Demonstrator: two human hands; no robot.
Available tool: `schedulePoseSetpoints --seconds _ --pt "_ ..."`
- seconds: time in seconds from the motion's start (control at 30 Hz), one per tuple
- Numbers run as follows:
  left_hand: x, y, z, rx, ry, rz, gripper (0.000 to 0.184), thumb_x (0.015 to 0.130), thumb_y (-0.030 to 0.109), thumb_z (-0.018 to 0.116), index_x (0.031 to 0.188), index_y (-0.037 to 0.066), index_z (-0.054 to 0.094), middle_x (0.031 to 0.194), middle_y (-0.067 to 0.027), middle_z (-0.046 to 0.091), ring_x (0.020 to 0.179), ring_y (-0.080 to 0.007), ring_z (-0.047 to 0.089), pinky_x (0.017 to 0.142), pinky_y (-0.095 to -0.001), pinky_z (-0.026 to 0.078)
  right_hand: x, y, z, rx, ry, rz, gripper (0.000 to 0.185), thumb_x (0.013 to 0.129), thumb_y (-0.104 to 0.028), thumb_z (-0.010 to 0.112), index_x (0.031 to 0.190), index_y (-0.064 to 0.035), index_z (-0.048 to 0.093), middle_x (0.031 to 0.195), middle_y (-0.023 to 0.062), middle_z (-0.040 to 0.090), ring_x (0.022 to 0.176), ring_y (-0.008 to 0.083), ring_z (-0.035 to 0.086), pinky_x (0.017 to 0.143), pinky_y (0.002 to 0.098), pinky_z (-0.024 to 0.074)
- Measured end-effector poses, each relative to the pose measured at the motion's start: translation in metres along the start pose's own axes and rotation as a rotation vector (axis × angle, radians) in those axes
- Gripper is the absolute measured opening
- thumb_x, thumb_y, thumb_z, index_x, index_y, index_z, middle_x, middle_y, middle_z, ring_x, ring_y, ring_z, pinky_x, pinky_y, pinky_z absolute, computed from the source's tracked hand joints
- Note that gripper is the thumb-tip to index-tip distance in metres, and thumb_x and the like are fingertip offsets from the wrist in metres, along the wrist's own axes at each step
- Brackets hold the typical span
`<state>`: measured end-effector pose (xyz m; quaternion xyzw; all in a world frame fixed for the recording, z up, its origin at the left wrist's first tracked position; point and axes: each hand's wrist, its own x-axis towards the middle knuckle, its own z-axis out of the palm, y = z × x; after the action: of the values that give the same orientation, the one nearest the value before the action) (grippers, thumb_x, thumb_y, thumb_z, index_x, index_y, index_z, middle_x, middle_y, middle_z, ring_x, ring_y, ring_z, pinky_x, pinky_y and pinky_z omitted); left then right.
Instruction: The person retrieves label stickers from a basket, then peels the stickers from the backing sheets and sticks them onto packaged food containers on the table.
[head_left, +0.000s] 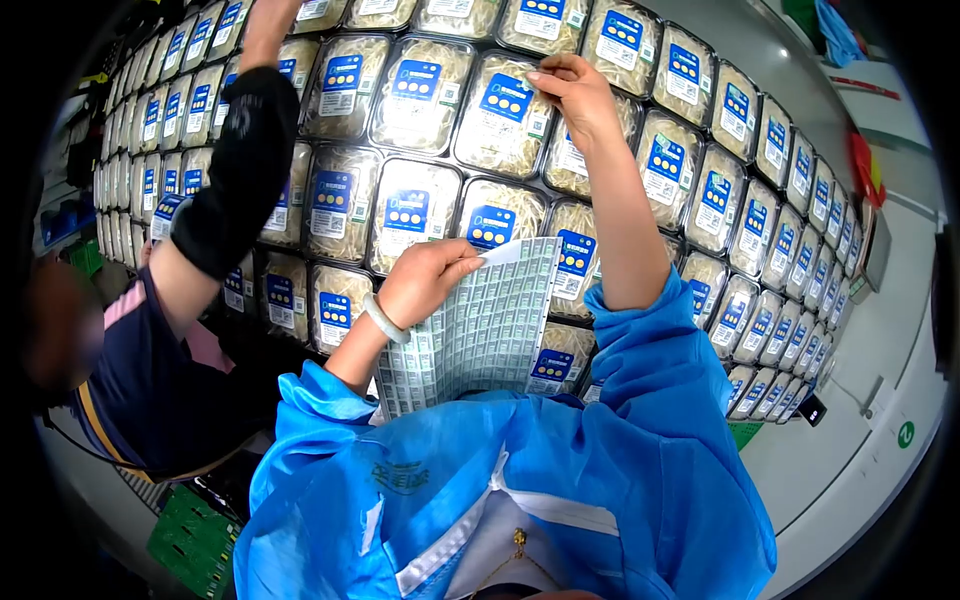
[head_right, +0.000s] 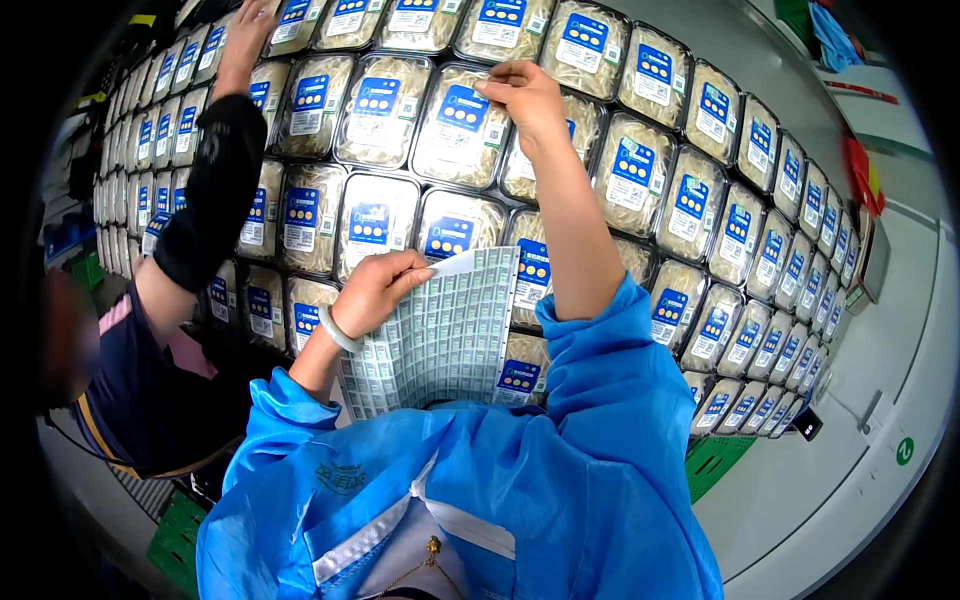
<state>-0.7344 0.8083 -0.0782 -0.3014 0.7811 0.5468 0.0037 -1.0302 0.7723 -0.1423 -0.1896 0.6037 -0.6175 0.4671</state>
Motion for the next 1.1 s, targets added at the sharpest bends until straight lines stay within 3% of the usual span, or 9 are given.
schedulePoseSetpoints --seconds 0.27,0.47,0.53,0.6,0.67,0.8,0.87,0.97,1.1 --pt "-0.008 -0.011 -0.004 -0.008 0.019 -0.05 0.018 0.094 0.02 0.064 0.091 0.002 0.065 0.076 -0.0133 0.062 0.066 -0.0245 0.058 0.063 -0.0344 0.046 0.026 0.022 0.034 -0.582 0.125 -0.254 0.022 0.076 0.0 0.076 0.096 -0.0014 0.067 0.092 0.0091 0.069 0.082 0.0167 0.067 0.073 0.031 0.0534" --pt "-0.009 -0.008 -0.004 -0.01 0.045 -0.032 0.019 0.094 0.02 0.064 0.09 0.002 0.064 0.073 -0.0139 0.06 0.064 -0.025 0.057 0.062 -0.0353 0.045 0.037 0.042 0.036 -0.979 0.169 -0.594 0.014 0.075 -0.002 0.069 0.088 -0.0033 0.065 0.091 0.0152 0.064 0.087 0.0353 0.063 0.078 0.0452 0.0506" --pt "-0.009 -0.007 -0.005 0.031 0.038 -0.02 0.018 0.094 0.019 0.064 0.091 0.002 0.065 0.072 -0.0131 0.059 0.063 -0.0245 0.056 0.062 -0.0348 0.045 0.023 0.028 0.031 -1.126 0.22 -0.675 0.019 0.077 -0.007 0.072 0.093 -0.0044 0.063 0.096 0.0164 0.063 0.093 0.0359 0.062 0.08 0.0474 0.0495" --pt "-0.011 -0.001 -0.006 0.001 0.048 -0.056 0.016 0.094 0.016 0.064 0.093 0.0 0.066 0.069 -0.0109 0.057 0.063 -0.0187 0.053 0.062 -0.032 0.044 0.015 0.027 0.013 -1.053 0.219 -0.546 0.021 0.079 -0.011 0.074 0.096 -0.0037 0.063 0.098 0.0156 0.063 0.094 0.0348 0.063 0.081 0.0455 0.0501" --pt "-0.013 0.001 -0.007 -0.03 0.027 -0.097 0.016 0.094 0.015 0.065 0.092 -0.001 0.065 0.068 -0.0087 0.055 0.062 -0.0152 0.049 0.061 -0.0304 0.042 -0.019 0.003 -0.007 -0.705 0.114 -0.337 0.024 0.082 -0.013 0.073 0.102 -0.0037 0.064 0.101 0.0152 0.064 0.097 0.0318 0.063 0.083 0.041 0.0503" --pt "-0.013 0.001 -0.006 -0.054 0.023 -0.112 0.017 0.094 0.016 0.065 0.092 -0.001 0.065 0.067 -0.0068 0.053 0.061 -0.0145 0.045 0.059 -0.0295 0.04 -0.089 0.003 -0.1 -1.002 0.526 -0.677 0.029 0.09 -0.018 0.065 0.113 -0.001 0.063 0.117 0.0168 0.063 0.113 0.0338 0.058 0.097 0.0418 0.0443" --pt "-0.011 0.002 -0.006 -0.026 0.015 -0.128 0.016 0.092 0.016 0.066 0.092 0.0 0.065 0.068 -0.012 0.057 0.059 -0.0213 0.051 0.06 -0.0327 0.043 -0.118 0.005 -0.152 -1.246 0.644 -0.655 0.039 0.093 -0.024 0.062 0.121 0.0023 0.058 0.127 0.017 0.059 0.121 0.0351 0.052 0.105 0.0442 0.038" --pt "-0.006 0.011 -0.005 0.002 -0.005 -0.049 0.016 0.092 0.015 0.066 0.091 -0.001 0.065 0.071 -0.0126 0.058 0.062 -0.0224 0.054 0.06 -0.0329 0.043 -0.136 0.026 -0.223 -1.569 0.526 -0.554 0.046 0.094 -0.032 0.061 0.124 0.0025 0.056 0.131 0.0169 0.057 0.125 0.0347 0.048 0.107 0.0472 0.0338" --pt "-0.008 0.026 -0.008 0.048 -0.046 0.054 0.014 0.091 0.013 0.066 0.091 -0.001 0.064 0.077 -0.0127 0.06 0.07 -0.0269 0.058 0.066 -0.0358 0.046 -0.144 -0.001 -0.22 -1.693 0.543 -0.345 0.054 0.092 -0.039 0.062 0.128 0.0016 0.055 0.137 0.0167 0.054 0.129 0.0342 0.045 0.11 0.0486 0.0294"
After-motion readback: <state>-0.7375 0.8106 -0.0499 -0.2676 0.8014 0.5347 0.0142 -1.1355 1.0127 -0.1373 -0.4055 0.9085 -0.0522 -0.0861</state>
